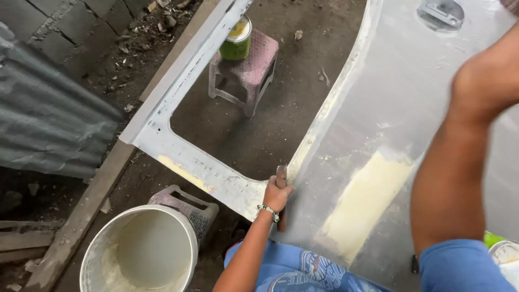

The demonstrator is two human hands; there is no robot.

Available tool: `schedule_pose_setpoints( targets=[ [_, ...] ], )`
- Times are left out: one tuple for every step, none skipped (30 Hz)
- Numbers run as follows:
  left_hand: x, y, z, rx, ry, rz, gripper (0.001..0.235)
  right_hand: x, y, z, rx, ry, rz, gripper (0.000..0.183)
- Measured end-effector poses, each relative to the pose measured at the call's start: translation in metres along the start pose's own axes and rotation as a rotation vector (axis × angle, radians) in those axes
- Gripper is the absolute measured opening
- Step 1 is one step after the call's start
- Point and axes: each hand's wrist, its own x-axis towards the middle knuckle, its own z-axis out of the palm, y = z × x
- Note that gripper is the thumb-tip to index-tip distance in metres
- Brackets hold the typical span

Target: The person sands a light-colored rectangular patch on a large, grey, curved surface using a sanding block. They use both hands to apply pressure and move the block back and forth. A green bucket and a paint can are visible nearby.

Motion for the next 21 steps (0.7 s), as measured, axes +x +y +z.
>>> schedule_pose_setpoints(
  targets=[
    [-0.003,0.002,-0.003,-0.016,-0.006,-0.023,0.041,-0.012,0.012,0.007,0.075,0.114,-0.011,0.034],
    [-0.005,0.004,-0.006,-0.031,-0.011,-0.046,0.039,-0.025,0.024,0.014,0.150,0.227,-0.020,0.043],
    [-0.002,-0.006,-0.002,-0.037,-0.009,-0.039,0.039,-0.059,0.007,0.036,0.151,0.229,-0.029,0.043],
    [0.002,-0.016,0.001,-0.029,-0.018,-0.028,0.040,-0.092,-0.016,0.054,0.117,-0.011,0.025,0.037],
    [0.001,-0.030,-0.004,-0.009,-0.025,-0.028,0.042,-0.131,-0.049,0.070,0.087,-0.250,0.094,0.033],
    [0.003,-0.042,-0.005,-0.002,-0.021,-0.031,0.042,-0.151,-0.067,0.055,0.057,-0.490,0.159,0.032],
    [0.019,-0.042,-0.002,-0.127,-0.045,0.095,0.047,-0.153,-0.081,0.051,0.030,-0.728,0.183,0.034],
    [0.036,-0.041,0.001,-0.248,-0.072,0.223,0.055,-0.163,-0.099,0.048,-0.007,-0.964,0.202,0.038],
    [0.021,-0.030,0.000,-0.238,-0.096,0.203,0.055,-0.178,-0.102,0.051,-0.011,-0.967,0.235,0.038],
    [0.008,-0.020,0.002,-0.417,-0.126,-0.044,0.050,-0.194,-0.101,0.053,0.246,-0.891,0.562,0.029],
    [0.010,0.002,0.015,-0.591,-0.176,-0.277,0.046,-0.197,-0.086,0.050,0.480,-0.762,0.868,0.024],
    [0.011,0.009,0.025,-0.580,-0.219,-0.280,0.046,-0.209,-0.086,0.028,0.451,-0.732,0.888,0.024],
    [0.011,0.014,0.019,-0.736,-0.260,-0.349,0.041,-0.219,-0.094,0.023,0.667,-0.617,1.076,0.029],
    [0.010,0.020,0.012,-0.891,-0.300,-0.420,0.038,-0.229,-0.103,0.019,0.884,-0.487,1.255,0.036],
    [0.007,0.029,0.011,-0.871,-0.316,-0.435,0.038,-0.235,-0.117,0.010,0.882,-0.460,1.272,0.036],
    [0.004,0.038,0.011,-0.865,-0.318,-0.427,0.036,-0.242,-0.129,0.002,1.014,-0.313,1.400,0.039],
    [0.003,0.047,0.012,-0.856,-0.327,-0.417,0.035,-0.249,-0.141,-0.006,1.144,-0.148,1.515,0.041],
    [0.004,0.044,0.013,-0.832,-0.348,-0.430,0.035,-0.272,-0.144,-0.009,1.141,-0.110,1.524,0.041],
    [0.005,0.041,0.015,-0.791,-0.369,-0.403,0.033,-0.295,-0.148,-0.012,1.134,-0.023,1.591,0.042],
    [0.006,0.039,0.017,-0.752,-0.390,-0.375,0.032,-0.318,-0.153,-0.015,1.128,0.066,1.655,0.043],
    [0.005,0.035,0.019,-0.726,-0.414,-0.389,0.032,-0.326,-0.166,-0.021,1.124,0.108,1.663,0.043]
  ],
)
